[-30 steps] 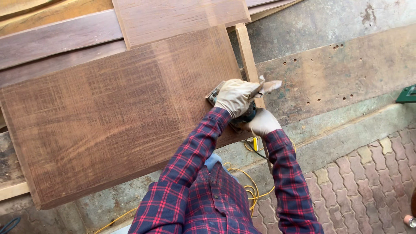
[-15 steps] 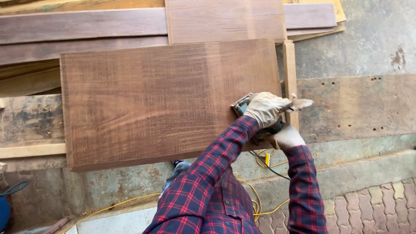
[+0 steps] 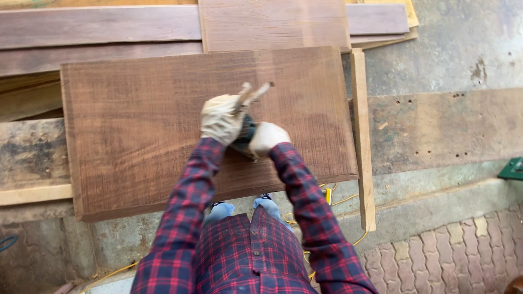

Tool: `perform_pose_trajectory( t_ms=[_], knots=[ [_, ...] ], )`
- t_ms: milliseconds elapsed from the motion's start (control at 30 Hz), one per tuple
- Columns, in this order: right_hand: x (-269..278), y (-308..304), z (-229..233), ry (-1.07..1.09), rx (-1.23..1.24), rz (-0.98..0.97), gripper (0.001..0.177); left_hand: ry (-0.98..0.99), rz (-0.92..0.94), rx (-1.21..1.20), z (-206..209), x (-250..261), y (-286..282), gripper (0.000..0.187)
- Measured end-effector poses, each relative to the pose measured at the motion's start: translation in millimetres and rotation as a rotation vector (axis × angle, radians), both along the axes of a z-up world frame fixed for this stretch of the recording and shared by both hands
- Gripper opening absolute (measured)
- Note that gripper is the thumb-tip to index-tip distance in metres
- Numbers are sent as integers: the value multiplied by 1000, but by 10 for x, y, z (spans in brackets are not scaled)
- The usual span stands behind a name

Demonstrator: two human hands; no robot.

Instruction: The person sands the surface of a large wooden board using an electric orbital sander, then wipes the surface with a blue cloth.

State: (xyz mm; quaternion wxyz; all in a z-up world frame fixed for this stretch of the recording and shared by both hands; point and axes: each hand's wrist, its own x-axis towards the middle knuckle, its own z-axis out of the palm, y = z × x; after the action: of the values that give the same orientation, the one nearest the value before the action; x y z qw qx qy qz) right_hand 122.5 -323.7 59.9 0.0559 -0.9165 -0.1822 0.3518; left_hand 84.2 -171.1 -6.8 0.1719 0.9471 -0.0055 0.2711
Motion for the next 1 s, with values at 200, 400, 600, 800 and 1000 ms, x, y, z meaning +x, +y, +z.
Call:
perform_pose_trajectory(
  t_ms=[200, 400, 600, 800, 1000],
  knots=[
    [-269, 424, 235, 63, 0, 33, 36, -107, 19, -173, 218, -363, 380, 31],
    [-197, 129, 263, 52, 84, -41, 51, -124, -12, -109, 323, -124, 115, 34],
    [170, -603, -3, 12, 108, -173, 34, 65, -49, 76, 219, 478, -567, 28],
    [487, -1344, -14, -8, 132, -231, 30, 252, -219, -134, 32, 1066, -1366, 35],
    [723, -2018, 92, 86, 259, -518, 34, -101, -308, -238, -136, 1573, -2192, 43]
  ],
)
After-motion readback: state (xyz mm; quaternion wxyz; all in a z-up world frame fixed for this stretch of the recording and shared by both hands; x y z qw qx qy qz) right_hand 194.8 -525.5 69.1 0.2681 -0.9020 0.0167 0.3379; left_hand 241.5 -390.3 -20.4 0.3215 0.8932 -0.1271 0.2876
